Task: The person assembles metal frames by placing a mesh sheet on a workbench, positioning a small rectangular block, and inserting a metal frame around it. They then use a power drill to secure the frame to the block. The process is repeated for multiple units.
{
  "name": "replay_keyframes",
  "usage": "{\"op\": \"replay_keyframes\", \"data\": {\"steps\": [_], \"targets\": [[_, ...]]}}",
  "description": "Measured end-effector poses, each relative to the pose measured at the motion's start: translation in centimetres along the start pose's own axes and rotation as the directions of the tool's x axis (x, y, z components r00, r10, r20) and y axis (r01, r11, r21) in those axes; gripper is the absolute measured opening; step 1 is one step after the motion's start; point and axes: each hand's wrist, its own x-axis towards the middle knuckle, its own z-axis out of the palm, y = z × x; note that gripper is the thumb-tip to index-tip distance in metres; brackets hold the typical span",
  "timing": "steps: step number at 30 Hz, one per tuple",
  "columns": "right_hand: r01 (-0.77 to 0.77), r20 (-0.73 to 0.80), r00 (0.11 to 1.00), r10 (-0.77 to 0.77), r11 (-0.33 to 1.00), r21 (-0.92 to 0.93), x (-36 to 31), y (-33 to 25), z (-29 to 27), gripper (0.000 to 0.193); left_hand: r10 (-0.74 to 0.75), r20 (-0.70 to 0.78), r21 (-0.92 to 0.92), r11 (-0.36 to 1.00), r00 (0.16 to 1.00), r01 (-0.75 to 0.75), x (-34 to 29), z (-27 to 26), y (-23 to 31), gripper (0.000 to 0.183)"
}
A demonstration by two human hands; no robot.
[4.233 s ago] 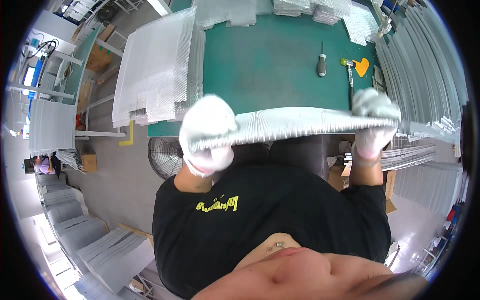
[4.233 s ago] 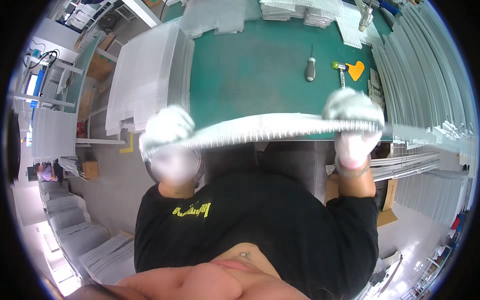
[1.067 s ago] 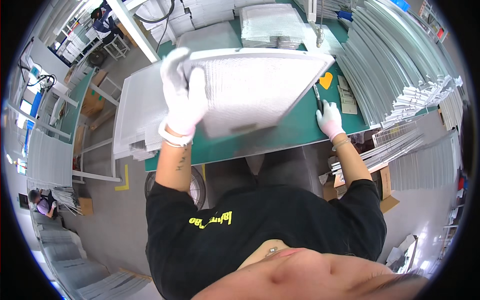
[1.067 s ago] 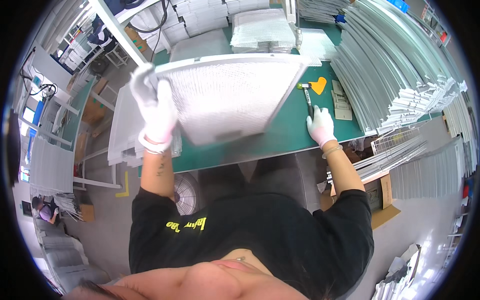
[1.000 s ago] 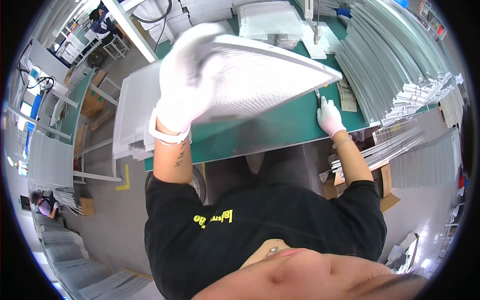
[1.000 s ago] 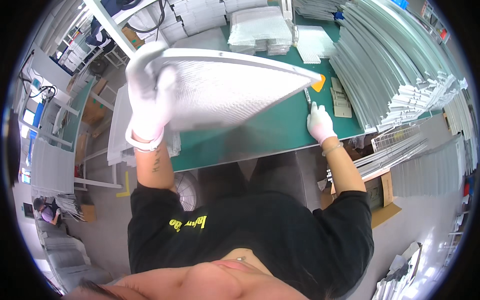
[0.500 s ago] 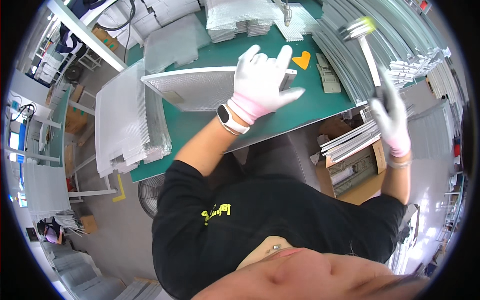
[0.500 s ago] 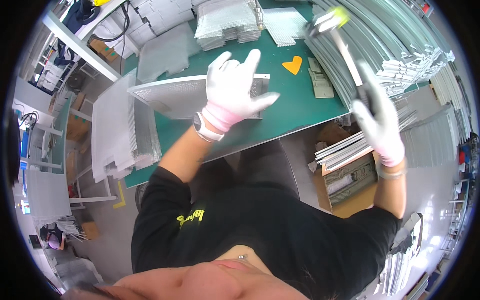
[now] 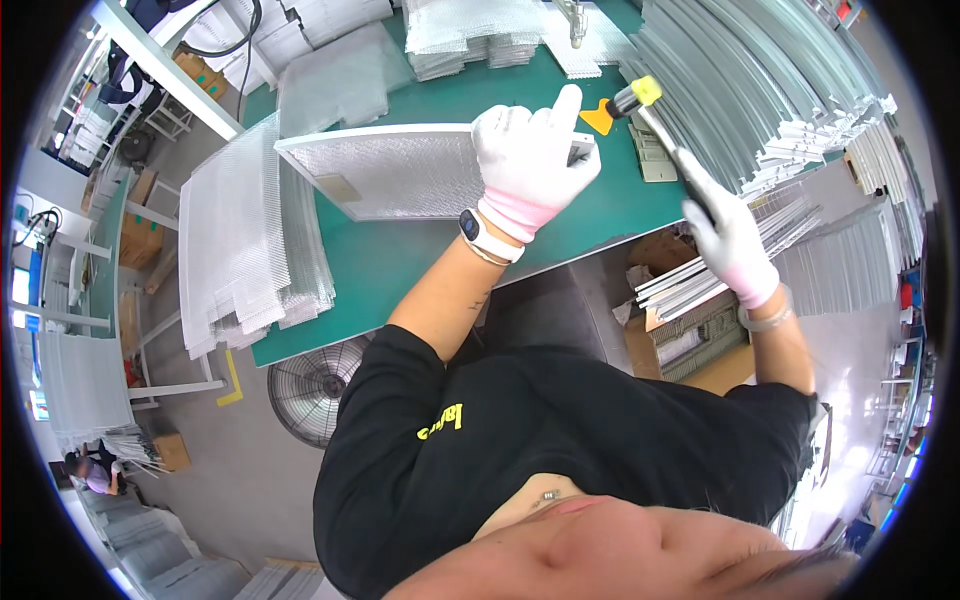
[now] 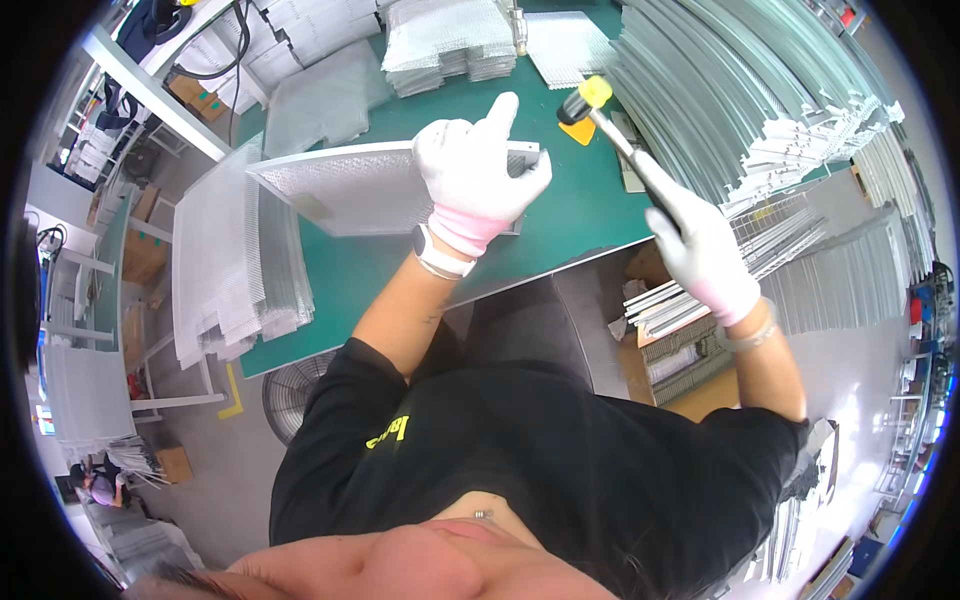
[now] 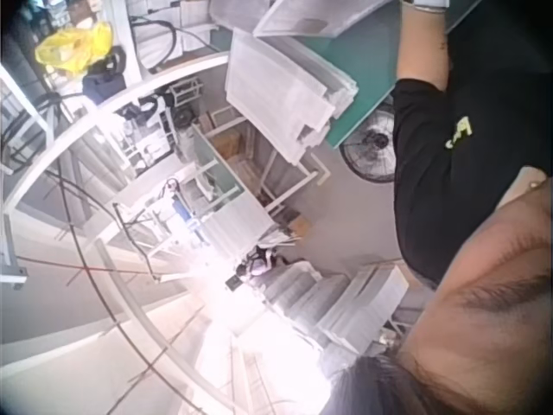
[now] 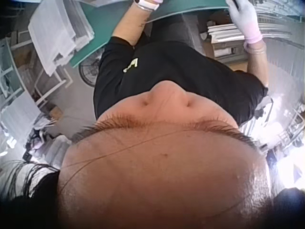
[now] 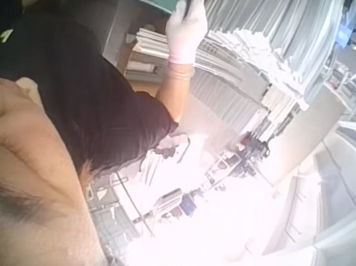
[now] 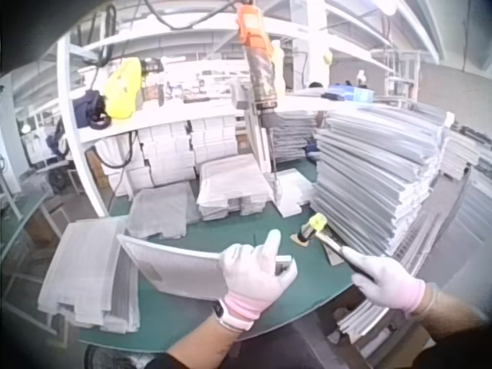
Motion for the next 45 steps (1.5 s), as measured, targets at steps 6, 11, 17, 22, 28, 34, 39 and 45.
{"op": "replay_keyframes", "data": {"steps": [6, 11, 17, 22, 28, 34, 39, 45], "targets": [[-0.105, 0.090, 0.989, 0.115, 0.988, -0.112, 2.2, 9.6, 11.6, 0.060, 0.080, -0.074, -0.051, 0.995, 0.994, -0.083, -0.5, -0.5, 0.2, 0.046], [0.328, -0.583, 0.648, -0.490, 0.870, -0.368, 17.6, 3.1, 4.8, 0.059, 0.071, -0.022, -0.047, 0.996, 0.997, -0.072, -0.9, -1.0, 0.1, 0.032], [0.562, -0.587, 0.706, -0.396, 0.817, 0.126, 26.8, -10.4, -8.4, 0.052, 0.018, 0.069, -0.035, 0.999, 0.997, -0.015, 0.9, -0.1, 0.9, 0.020], [0.489, -0.430, 0.871, -0.236, 0.351, 0.799, 25.9, -9.6, -7.0, 0.014, -0.013, 0.148, -0.021, 1.000, 0.989, 0.016, 1.4, 0.3, 0.1, 0.017], [0.397, -0.372, 0.907, -0.197, 0.110, 0.911, 24.0, -7.9, -4.0, 0.014, -0.017, 0.078, -0.040, 0.999, 0.997, 0.021, 1.1, 1.1, -0.5, 0.016], [0.411, -0.385, 0.886, -0.257, 0.054, 0.910, 24.5, -7.9, -3.7, 0.016, -0.005, -0.023, -0.110, 0.994, 1.000, 0.003, 1.2, 1.4, -0.3, 0.012], [0.204, -0.203, 0.915, -0.349, -0.035, 0.978, 22.5, -9.4, -0.9, 0.035, -0.053, 0.210, -0.070, 0.995, 0.976, 0.069, 1.1, 0.0, -0.1, 0.010], [0.025, -0.158, 0.739, -0.655, -0.208, 0.978, 23.8, -9.2, 0.9, 0.080, 0.063, 0.034, -0.204, 0.977, 0.997, -0.055, 0.7, 1.2, -0.5, 0.012]]}}
